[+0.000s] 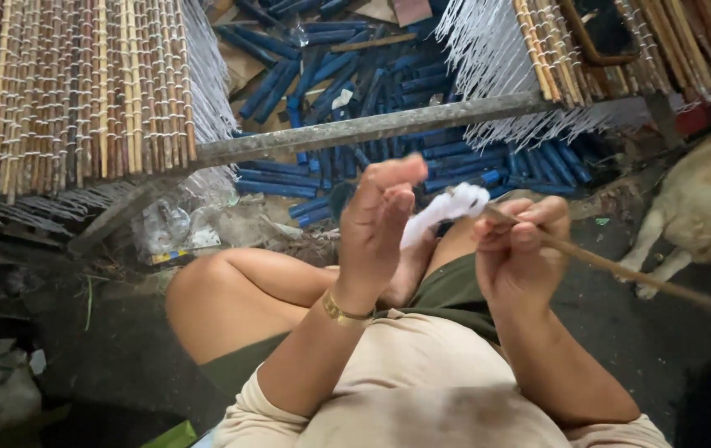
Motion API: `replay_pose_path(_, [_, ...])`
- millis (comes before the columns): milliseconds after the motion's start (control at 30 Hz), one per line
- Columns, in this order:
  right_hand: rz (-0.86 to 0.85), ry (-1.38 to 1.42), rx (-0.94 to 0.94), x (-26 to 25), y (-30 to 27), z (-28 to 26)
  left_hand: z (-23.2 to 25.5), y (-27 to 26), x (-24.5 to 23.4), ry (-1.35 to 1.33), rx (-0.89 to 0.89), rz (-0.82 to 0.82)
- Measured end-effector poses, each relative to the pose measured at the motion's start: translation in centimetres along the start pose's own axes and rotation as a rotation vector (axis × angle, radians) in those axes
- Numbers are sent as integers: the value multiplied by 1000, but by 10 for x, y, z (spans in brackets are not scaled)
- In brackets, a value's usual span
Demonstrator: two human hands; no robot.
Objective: Tying multiple white strings onto a wooden stick at regular intervals to create a mesh or curtain-like structure.
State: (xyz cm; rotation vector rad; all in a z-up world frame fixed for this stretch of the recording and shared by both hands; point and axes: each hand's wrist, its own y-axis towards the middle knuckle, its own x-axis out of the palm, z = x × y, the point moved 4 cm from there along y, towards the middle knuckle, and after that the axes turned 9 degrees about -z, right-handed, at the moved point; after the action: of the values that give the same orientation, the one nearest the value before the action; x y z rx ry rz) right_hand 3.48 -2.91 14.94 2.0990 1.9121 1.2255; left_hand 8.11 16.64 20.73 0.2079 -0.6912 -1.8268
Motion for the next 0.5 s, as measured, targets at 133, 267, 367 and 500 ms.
replay_pose_path(133, [-38,52,-10,13,-1,16,-16,-7,4,-182,-80,36])
replay_pose_path(267, [-13,67,-7,13,-2,31,-27,-21,-1,-119,-63,91])
replay_pose_path(367, [-47,23,-7,43,8,23,-32,-24,-6,-79,-33,64])
replay_pose_path(500, [-112,85,153,43,11,19,-51,-31,-29,109,54,188])
